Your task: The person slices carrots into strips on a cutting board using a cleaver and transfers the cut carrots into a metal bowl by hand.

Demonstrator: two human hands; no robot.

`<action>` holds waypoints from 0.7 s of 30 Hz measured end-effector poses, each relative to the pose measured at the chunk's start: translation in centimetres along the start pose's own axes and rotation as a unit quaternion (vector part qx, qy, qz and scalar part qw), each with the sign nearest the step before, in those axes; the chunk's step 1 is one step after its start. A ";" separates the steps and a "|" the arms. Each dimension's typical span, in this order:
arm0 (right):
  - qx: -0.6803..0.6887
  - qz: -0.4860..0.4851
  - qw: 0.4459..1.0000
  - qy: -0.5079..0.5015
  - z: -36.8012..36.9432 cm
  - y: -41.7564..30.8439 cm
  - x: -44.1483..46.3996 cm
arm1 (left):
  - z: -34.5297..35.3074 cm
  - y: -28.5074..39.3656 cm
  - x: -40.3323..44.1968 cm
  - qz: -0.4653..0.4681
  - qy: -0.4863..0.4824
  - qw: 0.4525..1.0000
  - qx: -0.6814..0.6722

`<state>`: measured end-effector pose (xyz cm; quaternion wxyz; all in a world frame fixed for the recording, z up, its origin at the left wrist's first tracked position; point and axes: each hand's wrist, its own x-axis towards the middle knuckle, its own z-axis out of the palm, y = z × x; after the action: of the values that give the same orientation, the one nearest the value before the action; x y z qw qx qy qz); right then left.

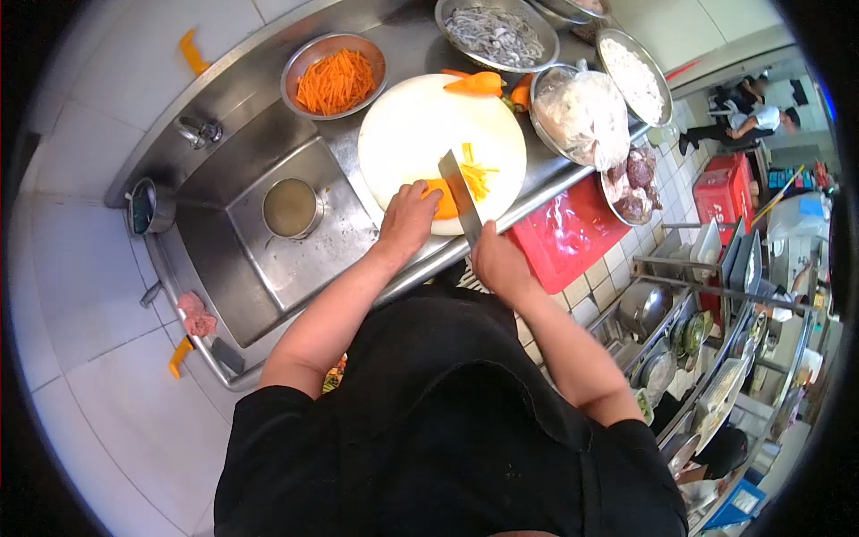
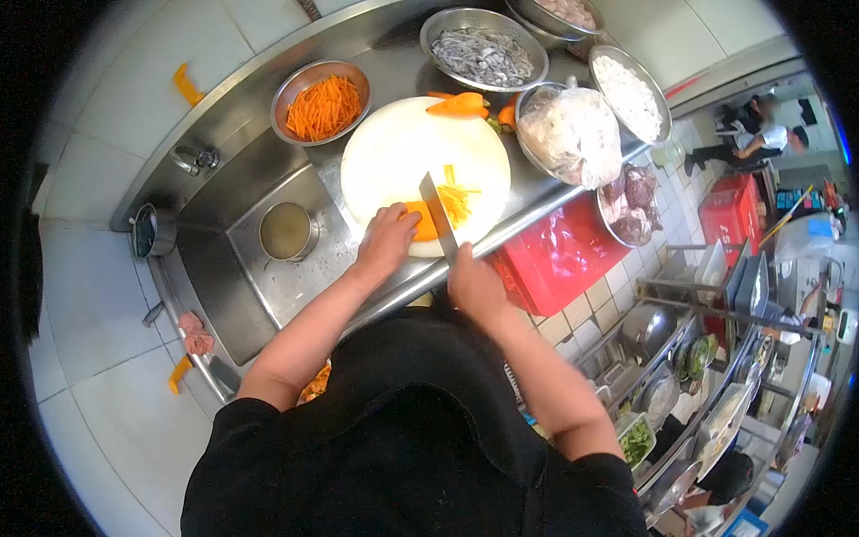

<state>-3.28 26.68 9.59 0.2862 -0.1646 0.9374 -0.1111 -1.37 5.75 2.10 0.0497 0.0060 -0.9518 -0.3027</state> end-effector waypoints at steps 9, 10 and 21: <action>-0.028 0.001 0.999 -0.043 -1.4 -1.6 0.2 | 0.0 -0.2 0.2 -0.013 -0.031 0.999 -0.005; -0.051 -0.016 0.998 -0.034 1.1 0.0 0.5 | 0.3 -0.3 0.1 -0.010 -0.026 1.000 -0.003; -0.029 -0.005 0.999 -0.042 -3.8 -2.8 0.2 | 0.1 -0.3 0.2 -0.008 -0.029 1.000 -0.005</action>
<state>-4.99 24.47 13.41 0.3197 -0.1822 0.9266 -0.0780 -1.58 5.55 1.89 0.0197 0.0048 -0.9512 -0.3080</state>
